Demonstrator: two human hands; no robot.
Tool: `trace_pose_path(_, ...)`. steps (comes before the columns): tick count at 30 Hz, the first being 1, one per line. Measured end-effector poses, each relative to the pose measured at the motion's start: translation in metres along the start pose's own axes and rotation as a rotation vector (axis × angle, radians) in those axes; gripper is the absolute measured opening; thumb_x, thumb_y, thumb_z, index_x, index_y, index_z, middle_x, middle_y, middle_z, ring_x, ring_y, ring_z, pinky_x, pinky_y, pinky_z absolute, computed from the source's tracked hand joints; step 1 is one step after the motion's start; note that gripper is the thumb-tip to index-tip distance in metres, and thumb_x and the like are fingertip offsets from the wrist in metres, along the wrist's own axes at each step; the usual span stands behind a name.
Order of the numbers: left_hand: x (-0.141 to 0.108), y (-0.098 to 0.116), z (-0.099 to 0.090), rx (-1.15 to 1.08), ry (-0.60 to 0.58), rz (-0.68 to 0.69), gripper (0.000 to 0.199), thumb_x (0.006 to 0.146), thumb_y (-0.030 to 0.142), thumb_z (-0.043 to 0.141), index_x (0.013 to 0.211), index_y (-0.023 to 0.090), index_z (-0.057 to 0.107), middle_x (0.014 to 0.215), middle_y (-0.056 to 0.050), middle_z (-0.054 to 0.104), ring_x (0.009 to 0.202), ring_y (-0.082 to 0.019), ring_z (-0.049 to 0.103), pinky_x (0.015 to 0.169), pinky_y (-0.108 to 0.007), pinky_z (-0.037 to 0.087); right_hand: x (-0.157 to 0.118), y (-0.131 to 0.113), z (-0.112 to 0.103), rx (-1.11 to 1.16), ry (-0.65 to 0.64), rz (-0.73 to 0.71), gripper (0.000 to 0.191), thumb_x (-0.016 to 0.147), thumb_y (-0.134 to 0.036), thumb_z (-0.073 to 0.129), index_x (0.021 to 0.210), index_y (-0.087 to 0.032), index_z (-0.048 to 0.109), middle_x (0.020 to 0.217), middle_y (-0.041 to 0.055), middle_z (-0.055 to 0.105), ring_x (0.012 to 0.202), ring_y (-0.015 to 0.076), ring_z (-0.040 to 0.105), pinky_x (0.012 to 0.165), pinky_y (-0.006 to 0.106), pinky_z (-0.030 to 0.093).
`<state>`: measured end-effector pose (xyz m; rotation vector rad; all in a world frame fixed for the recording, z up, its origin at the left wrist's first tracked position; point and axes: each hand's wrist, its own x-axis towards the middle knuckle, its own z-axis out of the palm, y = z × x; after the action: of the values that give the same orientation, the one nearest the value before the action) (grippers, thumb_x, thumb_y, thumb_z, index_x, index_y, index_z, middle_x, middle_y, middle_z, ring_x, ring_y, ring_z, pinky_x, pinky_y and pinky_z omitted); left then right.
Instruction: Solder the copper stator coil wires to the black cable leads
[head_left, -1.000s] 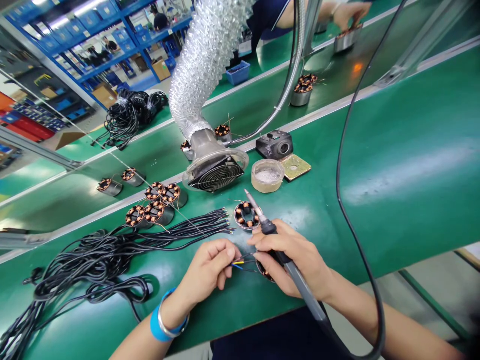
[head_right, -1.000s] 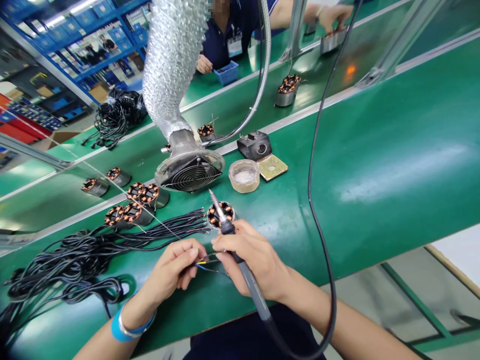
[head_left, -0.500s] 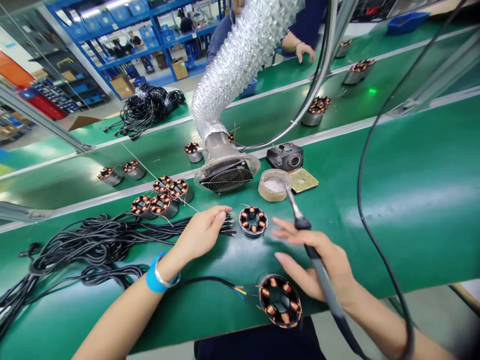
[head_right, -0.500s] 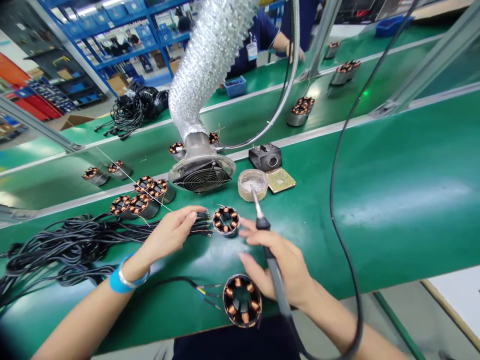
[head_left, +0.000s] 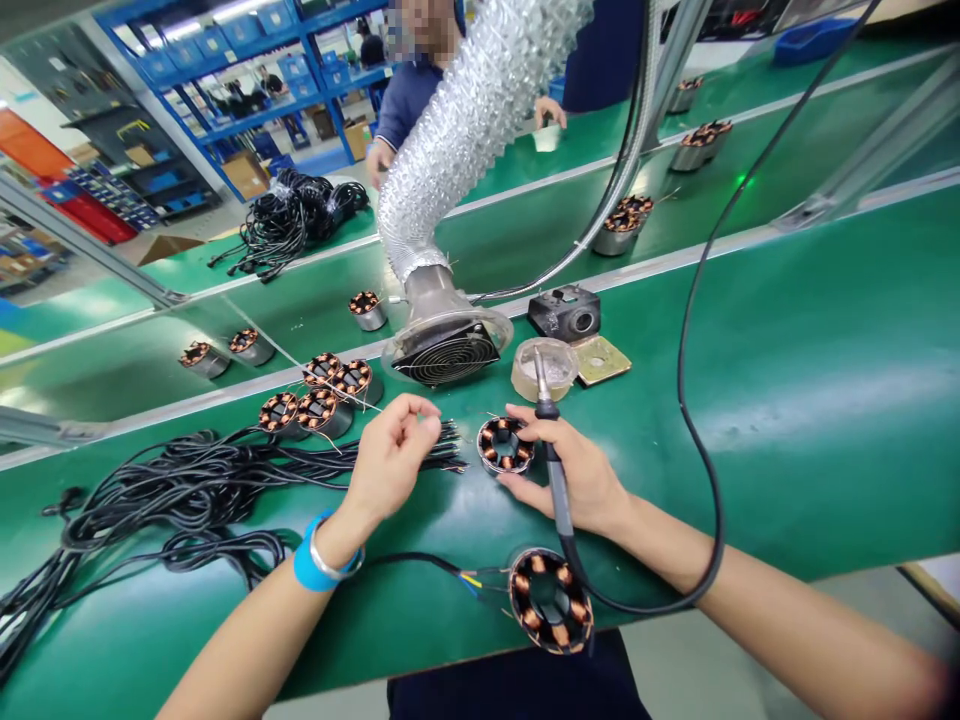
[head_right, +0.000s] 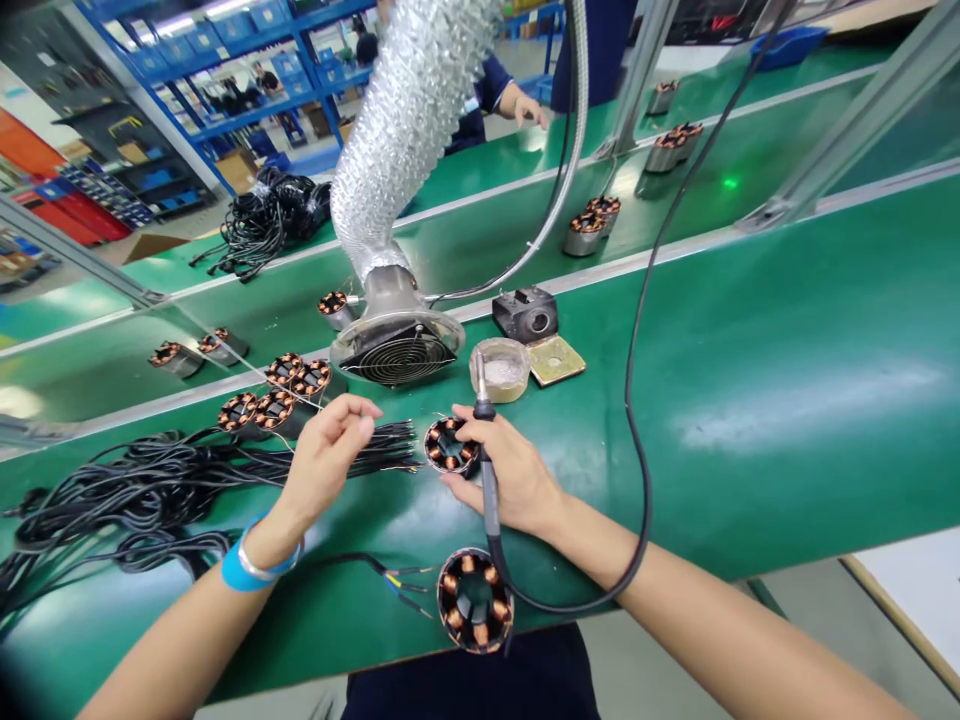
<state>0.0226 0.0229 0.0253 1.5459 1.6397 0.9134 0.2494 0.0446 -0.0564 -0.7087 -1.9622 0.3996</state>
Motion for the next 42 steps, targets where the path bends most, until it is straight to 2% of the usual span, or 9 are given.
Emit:
trace_pose_path(2, -0.015, 0.002, 0.004, 0.23, -0.065, 0.11, 0.026, 0.079, 0.038, 0.065, 0.096, 0.019, 0.065, 0.054, 0.007, 0.042, 0.051, -0.011, 0.038, 0.054, -0.024, 0.031, -0.001, -0.001, 0.0, 0.006, 0.014, 0.006, 0.043, 0.08, -0.026, 0.072, 0.114, -0.02, 0.046, 0.117, 0.0174, 0.066, 0.114, 0.0283, 0.066, 0.091, 0.045, 0.059)
trace_pose_path(4, -0.026, 0.0, 0.012, 0.442, -0.096, 0.234, 0.027, 0.076, 0.035, 0.068, 0.099, 0.021, 0.068, 0.064, 0.003, 0.058, 0.056, -0.014, 0.048, 0.058, -0.025, 0.037, -0.001, -0.002, 0.001, 0.014, 0.014, 0.029, 0.043, 0.08, -0.026, 0.071, 0.115, -0.019, 0.046, 0.12, 0.0179, 0.065, 0.115, 0.0288, 0.065, 0.09, 0.043, 0.059)
trace_pose_path(6, -0.031, -0.006, 0.022, 0.582, -0.015, 0.357, 0.02, 0.08, 0.033, 0.065, 0.096, 0.022, 0.071, 0.076, -0.002, 0.067, 0.064, -0.016, 0.057, 0.063, -0.027, 0.042, -0.001, -0.003, 0.001, 0.019, 0.012, 0.049, 0.044, 0.08, -0.025, 0.071, 0.116, -0.019, 0.046, 0.12, 0.0172, 0.065, 0.117, 0.0293, 0.064, 0.09, 0.043, 0.059)
trace_pose_path(10, -0.029, -0.015, 0.034, 0.753, 0.198, 0.542, 0.019, 0.085, 0.035, 0.063, 0.087, 0.021, 0.077, 0.066, -0.003, 0.056, 0.063, -0.017, 0.053, 0.062, -0.028, 0.04, -0.001, -0.004, 0.002, 0.032, 0.006, 0.054, 0.043, 0.081, -0.024, 0.07, 0.116, -0.02, 0.046, 0.118, 0.0155, 0.066, 0.119, 0.0296, 0.062, 0.091, 0.043, 0.058)
trace_pose_path(16, -0.026, -0.007, 0.031, 0.849, 0.296, 0.664, 0.02, 0.083, 0.035, 0.067, 0.092, 0.021, 0.078, 0.069, -0.003, 0.047, 0.065, -0.018, 0.046, 0.063, -0.032, 0.036, -0.001, -0.003, 0.003, 0.042, 0.015, 0.048, 0.043, 0.081, -0.023, 0.07, 0.117, -0.019, 0.046, 0.113, 0.0137, 0.066, 0.12, 0.0295, 0.062, 0.091, 0.043, 0.058)
trace_pose_path(29, -0.022, -0.001, 0.039, 0.891, 0.173, 0.693, 0.013, 0.087, 0.024, 0.065, 0.082, 0.02, 0.075, 0.065, -0.003, 0.049, 0.065, -0.018, 0.044, 0.063, -0.032, 0.032, 0.004, -0.004, 0.002, 0.039, 0.013, 0.02, 0.04, 0.083, -0.021, 0.064, 0.119, -0.019, 0.046, 0.11, 0.0119, 0.066, 0.117, 0.0288, 0.062, 0.092, 0.047, 0.056)
trace_pose_path(34, -0.022, 0.004, 0.047, 1.027, 0.233, 0.747, 0.014, 0.083, 0.024, 0.064, 0.072, 0.021, 0.072, 0.063, -0.003, 0.048, 0.064, -0.02, 0.043, 0.064, -0.034, 0.03, 0.005, -0.004, 0.003, 0.041, 0.026, 0.021, 0.04, 0.08, -0.019, 0.066, 0.116, -0.017, 0.047, 0.114, 0.0148, 0.064, 0.113, 0.0284, 0.062, 0.093, 0.046, 0.056)
trace_pose_path(38, -0.02, 0.002, 0.045, 1.129, 0.236, 0.65, 0.01, 0.077, 0.02, 0.063, 0.068, 0.019, 0.068, 0.069, -0.006, 0.051, 0.072, -0.023, 0.048, 0.068, -0.036, 0.029, 0.004, -0.003, 0.003, 0.027, 0.041, 0.014, 0.04, 0.078, -0.019, 0.066, 0.114, -0.017, 0.048, 0.118, 0.0173, 0.063, 0.11, 0.0284, 0.063, 0.09, 0.046, 0.056)
trace_pose_path(42, -0.021, 0.002, 0.031, 1.003, 0.138, 0.534, 0.006, 0.073, 0.02, 0.063, 0.071, 0.018, 0.067, 0.073, -0.005, 0.051, 0.075, -0.022, 0.052, 0.072, -0.038, 0.031, 0.004, -0.002, 0.004, 0.03, 0.042, 0.008, 0.042, 0.077, -0.019, 0.066, 0.115, -0.017, 0.047, 0.117, 0.0164, 0.062, 0.111, 0.0282, 0.062, 0.09, 0.046, 0.057)
